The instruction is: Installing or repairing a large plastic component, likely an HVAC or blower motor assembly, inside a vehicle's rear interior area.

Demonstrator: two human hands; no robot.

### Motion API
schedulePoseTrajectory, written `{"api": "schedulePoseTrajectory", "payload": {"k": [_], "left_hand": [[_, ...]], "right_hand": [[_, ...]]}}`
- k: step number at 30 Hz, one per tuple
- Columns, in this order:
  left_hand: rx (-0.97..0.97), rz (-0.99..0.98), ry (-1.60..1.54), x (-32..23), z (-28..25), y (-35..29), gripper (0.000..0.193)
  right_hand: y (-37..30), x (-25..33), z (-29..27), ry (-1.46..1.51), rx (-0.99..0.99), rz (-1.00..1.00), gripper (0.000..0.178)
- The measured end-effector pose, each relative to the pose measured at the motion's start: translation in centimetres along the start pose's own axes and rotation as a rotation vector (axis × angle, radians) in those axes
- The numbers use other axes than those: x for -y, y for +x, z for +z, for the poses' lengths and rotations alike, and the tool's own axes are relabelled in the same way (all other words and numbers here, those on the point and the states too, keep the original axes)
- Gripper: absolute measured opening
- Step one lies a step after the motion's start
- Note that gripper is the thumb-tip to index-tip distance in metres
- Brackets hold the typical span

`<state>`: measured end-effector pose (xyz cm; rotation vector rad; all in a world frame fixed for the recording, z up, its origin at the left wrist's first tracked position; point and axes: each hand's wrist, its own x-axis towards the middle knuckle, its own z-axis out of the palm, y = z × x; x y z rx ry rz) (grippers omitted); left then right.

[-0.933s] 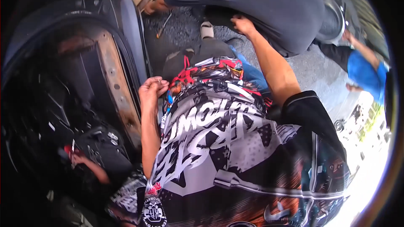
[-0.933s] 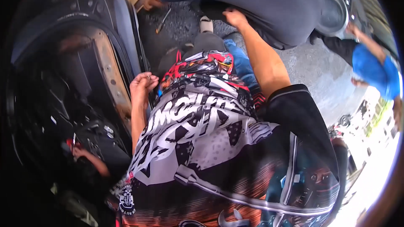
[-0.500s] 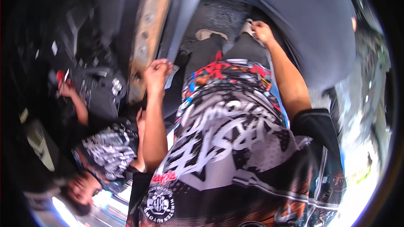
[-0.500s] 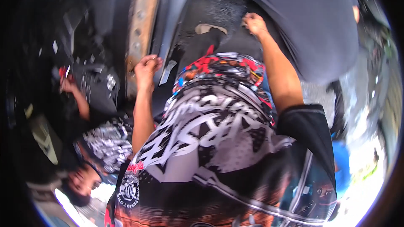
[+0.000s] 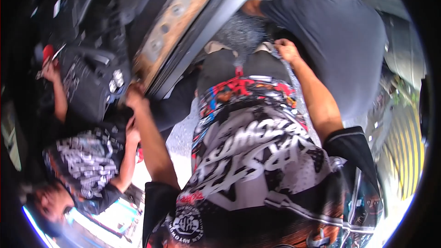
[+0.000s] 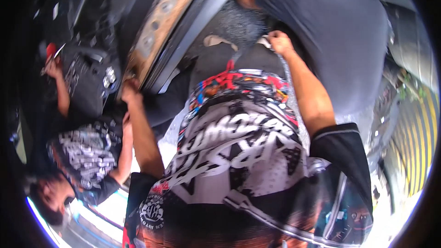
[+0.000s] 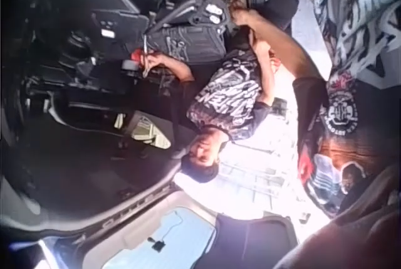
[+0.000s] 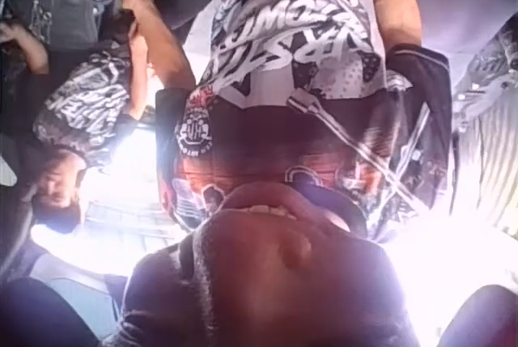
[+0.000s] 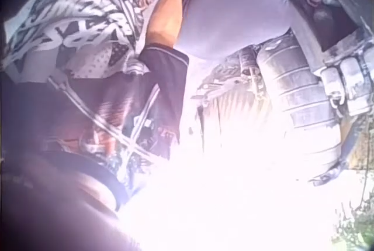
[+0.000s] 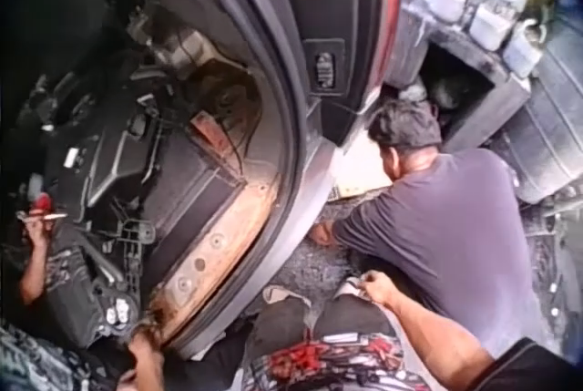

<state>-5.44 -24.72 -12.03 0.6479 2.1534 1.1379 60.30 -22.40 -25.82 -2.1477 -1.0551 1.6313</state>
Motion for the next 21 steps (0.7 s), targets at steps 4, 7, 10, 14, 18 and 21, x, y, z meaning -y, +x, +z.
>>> {"api": "schedulePoseTrajectory", "payload": {"k": [4,7,10,14,18,21], "left_hand": [[-0.142,-0.095,-0.025,-5.3,10.3,-6.3,0.031],[0.075,0.286,0.454,-4.8,13.3,-11.0,0.019],[0.586,0.203,0.372,-8.2,21.3,-18.6,0.020],[0.936,0.479,0.459,-12.0,30.2,-21.2,0.022],[1.030,0.802,0.478,-18.4,36.6,-21.0,0.028],[1.077,0.554,0.470,-18.7,37.1,-19.1,0.030]], "right_hand": [[-1.9,-4.2,0.5,0.175,-0.114,0.146,0.030],[-3.1,-3.4,1.0,0.340,-0.108,0.230,0.030],[-5.1,-3.8,0.0,0.502,-0.131,0.335,0.035],[-6.5,-5.2,-3.1,0.899,-0.493,0.359,0.041],[-7.7,-3.8,-5.6,0.784,-0.397,0.274,0.047],[-6.2,-2.4,-2.2,0.536,-0.427,0.001,0.084]]}}
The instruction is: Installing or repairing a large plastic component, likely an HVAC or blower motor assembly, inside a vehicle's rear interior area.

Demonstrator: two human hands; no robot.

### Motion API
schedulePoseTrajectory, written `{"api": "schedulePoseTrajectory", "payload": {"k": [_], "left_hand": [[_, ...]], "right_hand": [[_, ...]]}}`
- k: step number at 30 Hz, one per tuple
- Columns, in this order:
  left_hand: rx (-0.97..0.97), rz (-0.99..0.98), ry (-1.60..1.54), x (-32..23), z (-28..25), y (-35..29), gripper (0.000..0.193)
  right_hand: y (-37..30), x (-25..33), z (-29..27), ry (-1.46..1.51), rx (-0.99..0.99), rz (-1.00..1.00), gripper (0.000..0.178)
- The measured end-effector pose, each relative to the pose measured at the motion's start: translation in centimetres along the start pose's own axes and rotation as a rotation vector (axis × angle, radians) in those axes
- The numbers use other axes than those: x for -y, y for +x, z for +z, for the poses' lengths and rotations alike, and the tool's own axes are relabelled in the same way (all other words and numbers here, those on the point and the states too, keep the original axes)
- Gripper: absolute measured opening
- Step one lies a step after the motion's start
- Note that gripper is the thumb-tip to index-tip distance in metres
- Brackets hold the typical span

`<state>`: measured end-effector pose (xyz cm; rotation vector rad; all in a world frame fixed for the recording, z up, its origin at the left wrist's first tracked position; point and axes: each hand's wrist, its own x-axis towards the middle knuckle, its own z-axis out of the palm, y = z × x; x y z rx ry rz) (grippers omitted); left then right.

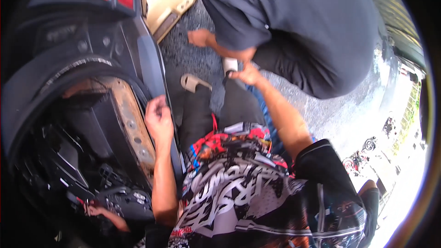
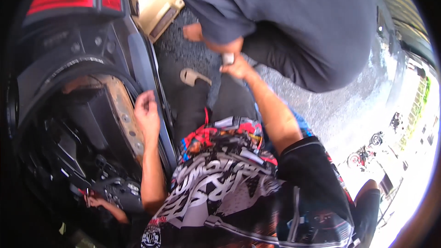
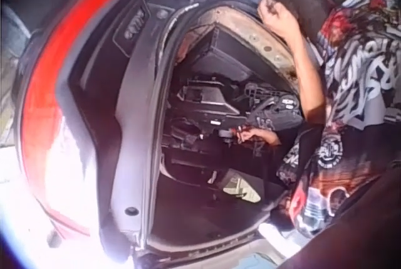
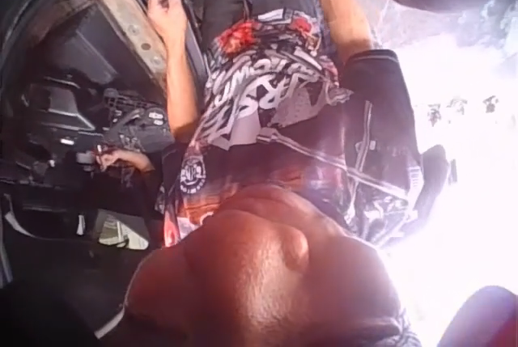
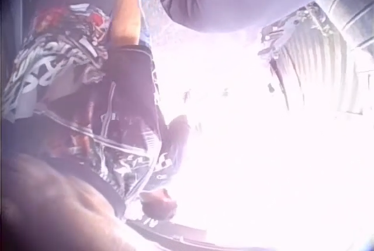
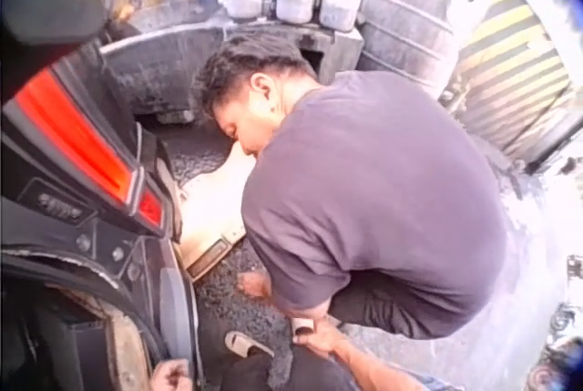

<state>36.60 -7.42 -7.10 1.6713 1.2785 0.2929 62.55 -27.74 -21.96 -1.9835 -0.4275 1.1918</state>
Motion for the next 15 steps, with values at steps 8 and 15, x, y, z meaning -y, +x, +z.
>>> {"api": "schedulePoseTrajectory", "payload": {"k": [8,15], "left_hand": [[0.185,-0.133,-0.151,-1.4,-2.3,-3.7,0.026],[0.008,-0.338,-0.599,-6.5,-3.4,-6.8,0.041]], "right_hand": [[7.2,6.6,2.5,-0.753,0.053,-0.926,0.037],[2.2,24.1,5.0,-1.065,0.201,-1.703,0.012]]}}
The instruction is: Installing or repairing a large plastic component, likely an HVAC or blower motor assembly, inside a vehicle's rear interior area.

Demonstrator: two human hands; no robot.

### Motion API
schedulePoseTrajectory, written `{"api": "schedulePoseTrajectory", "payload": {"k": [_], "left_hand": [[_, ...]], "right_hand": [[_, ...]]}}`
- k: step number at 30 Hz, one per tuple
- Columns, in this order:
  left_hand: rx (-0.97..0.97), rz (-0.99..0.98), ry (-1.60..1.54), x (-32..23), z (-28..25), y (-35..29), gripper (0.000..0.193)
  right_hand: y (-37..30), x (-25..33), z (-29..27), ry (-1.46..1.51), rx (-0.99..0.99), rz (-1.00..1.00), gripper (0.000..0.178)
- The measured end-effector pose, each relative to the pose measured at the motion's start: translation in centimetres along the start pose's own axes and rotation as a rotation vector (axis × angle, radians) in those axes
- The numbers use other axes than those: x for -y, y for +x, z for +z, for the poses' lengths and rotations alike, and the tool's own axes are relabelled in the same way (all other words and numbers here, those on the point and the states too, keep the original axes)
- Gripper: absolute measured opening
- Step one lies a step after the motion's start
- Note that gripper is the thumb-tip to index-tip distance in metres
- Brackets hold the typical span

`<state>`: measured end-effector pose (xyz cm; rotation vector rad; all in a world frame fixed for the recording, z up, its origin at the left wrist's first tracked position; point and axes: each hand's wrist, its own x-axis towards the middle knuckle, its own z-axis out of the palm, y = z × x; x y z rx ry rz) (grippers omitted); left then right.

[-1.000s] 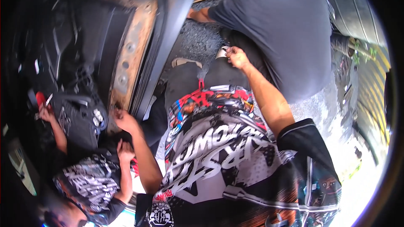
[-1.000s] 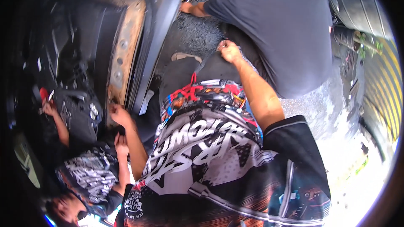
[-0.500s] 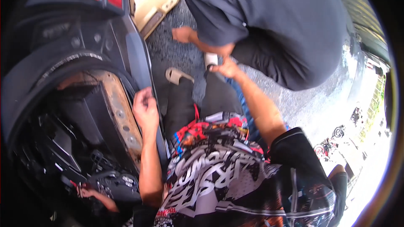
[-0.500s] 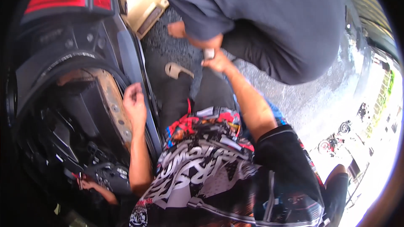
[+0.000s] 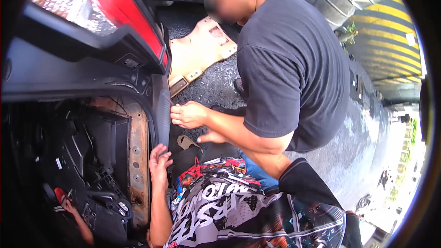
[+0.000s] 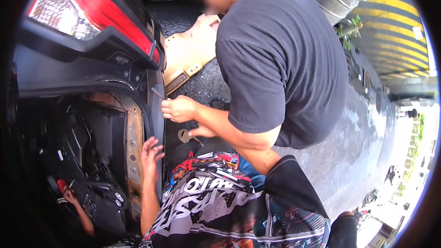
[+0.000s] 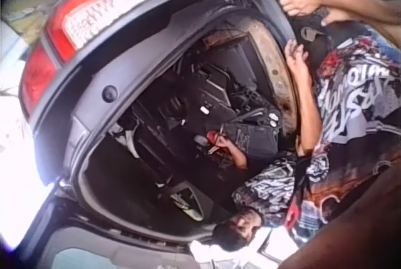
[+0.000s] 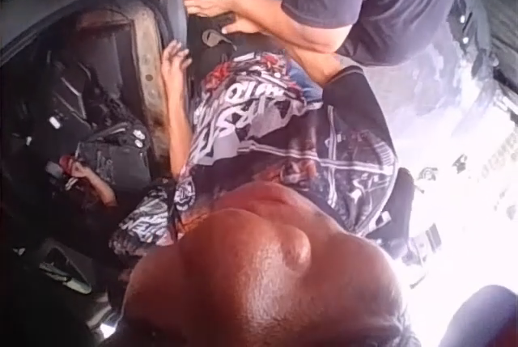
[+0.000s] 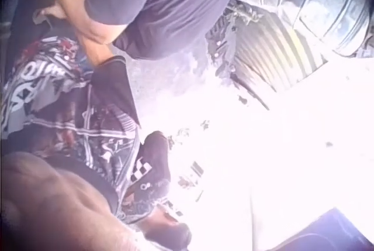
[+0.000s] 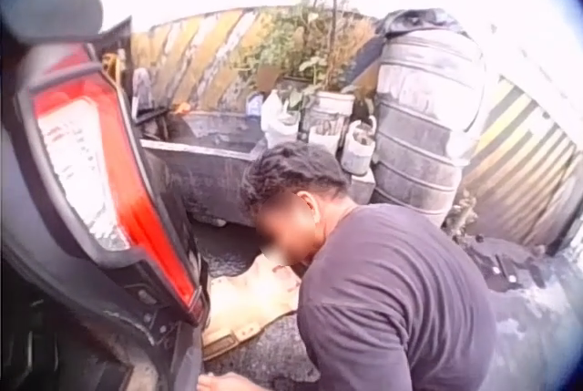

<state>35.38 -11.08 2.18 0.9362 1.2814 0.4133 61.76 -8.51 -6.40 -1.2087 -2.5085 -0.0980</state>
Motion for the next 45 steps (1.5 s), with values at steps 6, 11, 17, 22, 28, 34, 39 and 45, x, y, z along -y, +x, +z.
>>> {"api": "schedulePoseTrajectory", "payload": {"k": [6,11,17,22,28,34,39,45], "left_hand": [[0.065,0.322,0.080,-3.8,3.9,5.9,0.063],[0.197,0.337,0.003,-3.0,8.9,9.3,0.051],[-0.169,0.319,0.017,1.2,6.7,4.6,0.071],[-0.091,0.186,-0.183,-0.2,-2.6,0.9,0.062],[-0.238,0.588,-0.652,-5.3,-10.5,-3.3,0.018],[-0.213,0.625,-0.558,-7.5,-13.3,-4.3,0.027],[-0.461,0.454,-0.025,-7.6,-13.4,-6.5,0.064],[-1.239,0.402,-0.239,-2.3,-15.8,-12.4,0.035]], "right_hand": [[-3.9,5.2,3.8,1.611,-0.276,0.570,0.032],[-1.4,5.4,-2.3,0.665,0.143,0.579,0.044],[0.3,11.1,-2.8,1.709,0.004,1.164,0.030],[9.2,15.1,-6.5,1.953,0.378,0.919,0.042],[20.1,14.6,-8.5,1.649,0.782,0.570,0.061],[22.0,11.4,-5.3,1.600,0.930,0.642,0.044],[22.5,10.6,-1.8,1.606,0.652,0.500,0.026],[25.6,8.1,-2.9,1.577,0.355,0.935,0.024]]}}
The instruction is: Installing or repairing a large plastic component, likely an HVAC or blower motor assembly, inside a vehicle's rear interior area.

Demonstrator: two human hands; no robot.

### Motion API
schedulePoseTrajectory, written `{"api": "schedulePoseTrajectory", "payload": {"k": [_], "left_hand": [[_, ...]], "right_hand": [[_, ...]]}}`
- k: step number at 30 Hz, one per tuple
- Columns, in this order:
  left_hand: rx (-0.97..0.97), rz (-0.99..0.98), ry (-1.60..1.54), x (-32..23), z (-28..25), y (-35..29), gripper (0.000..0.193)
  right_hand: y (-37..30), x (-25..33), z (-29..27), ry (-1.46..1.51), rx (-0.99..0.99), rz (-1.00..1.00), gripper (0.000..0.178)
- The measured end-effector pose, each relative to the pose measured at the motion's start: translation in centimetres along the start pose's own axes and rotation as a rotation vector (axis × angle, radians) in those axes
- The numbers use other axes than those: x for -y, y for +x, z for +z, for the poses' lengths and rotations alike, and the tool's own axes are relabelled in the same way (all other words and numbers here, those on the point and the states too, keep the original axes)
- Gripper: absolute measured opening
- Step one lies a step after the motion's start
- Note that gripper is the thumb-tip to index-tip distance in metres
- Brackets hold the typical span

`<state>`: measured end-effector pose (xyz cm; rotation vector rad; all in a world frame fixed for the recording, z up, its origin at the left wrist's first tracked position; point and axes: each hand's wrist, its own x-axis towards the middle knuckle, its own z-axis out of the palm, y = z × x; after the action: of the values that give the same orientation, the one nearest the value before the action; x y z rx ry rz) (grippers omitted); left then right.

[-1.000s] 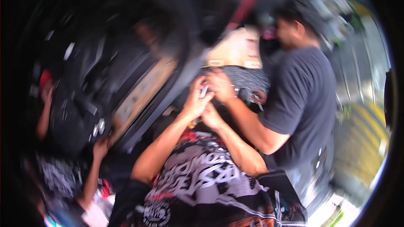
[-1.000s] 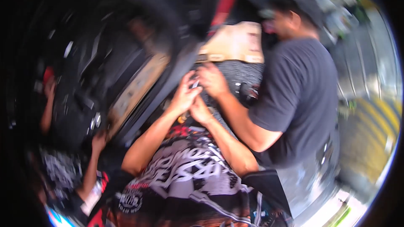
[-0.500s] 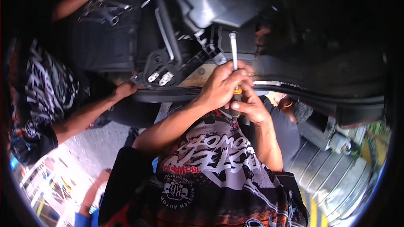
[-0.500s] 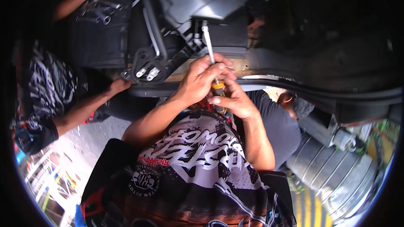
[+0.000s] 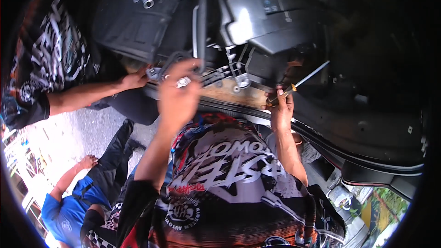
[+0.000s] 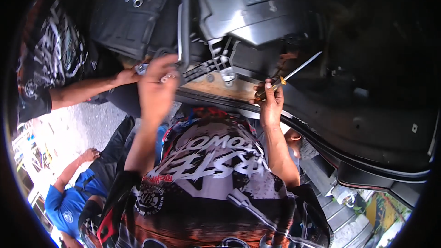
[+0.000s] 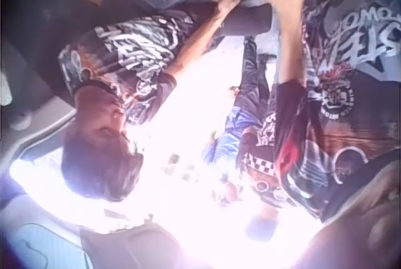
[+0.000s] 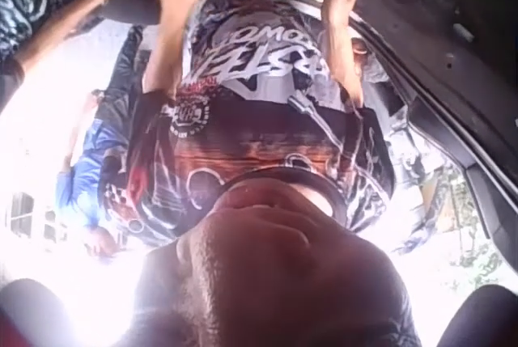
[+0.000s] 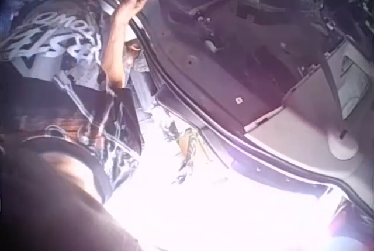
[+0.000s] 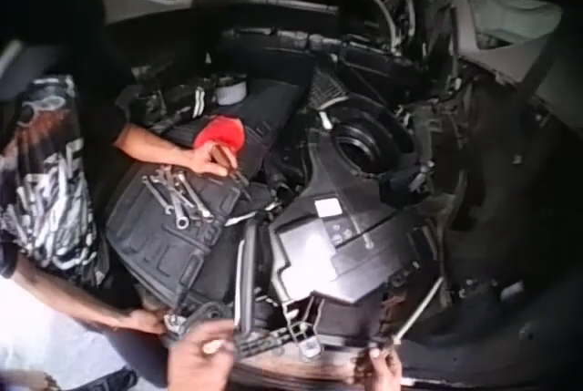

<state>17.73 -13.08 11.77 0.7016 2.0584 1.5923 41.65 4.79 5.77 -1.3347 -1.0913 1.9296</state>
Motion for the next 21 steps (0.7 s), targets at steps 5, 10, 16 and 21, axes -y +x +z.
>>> {"api": "schedulePoseTrajectory", "payload": {"k": [5,10,16,21], "left_hand": [[-0.246,-0.023,0.096,0.7,-5.2,2.4,0.027],[-0.126,-0.158,0.808,-0.2,-0.8,-0.7,0.026],[-0.369,-0.171,0.972,0.4,3.6,0.3,0.032],[-0.500,-0.170,0.945,1.5,4.2,0.9,0.026]], "right_hand": [[1.1,-0.5,-0.1,0.137,-0.008,0.265,0.029],[2.9,0.8,3.4,-0.160,0.170,0.392,0.050],[7.2,2.9,3.5,-0.795,0.321,0.195,0.060],[8.1,4.6,3.8,-1.045,0.382,0.169,0.060]]}}
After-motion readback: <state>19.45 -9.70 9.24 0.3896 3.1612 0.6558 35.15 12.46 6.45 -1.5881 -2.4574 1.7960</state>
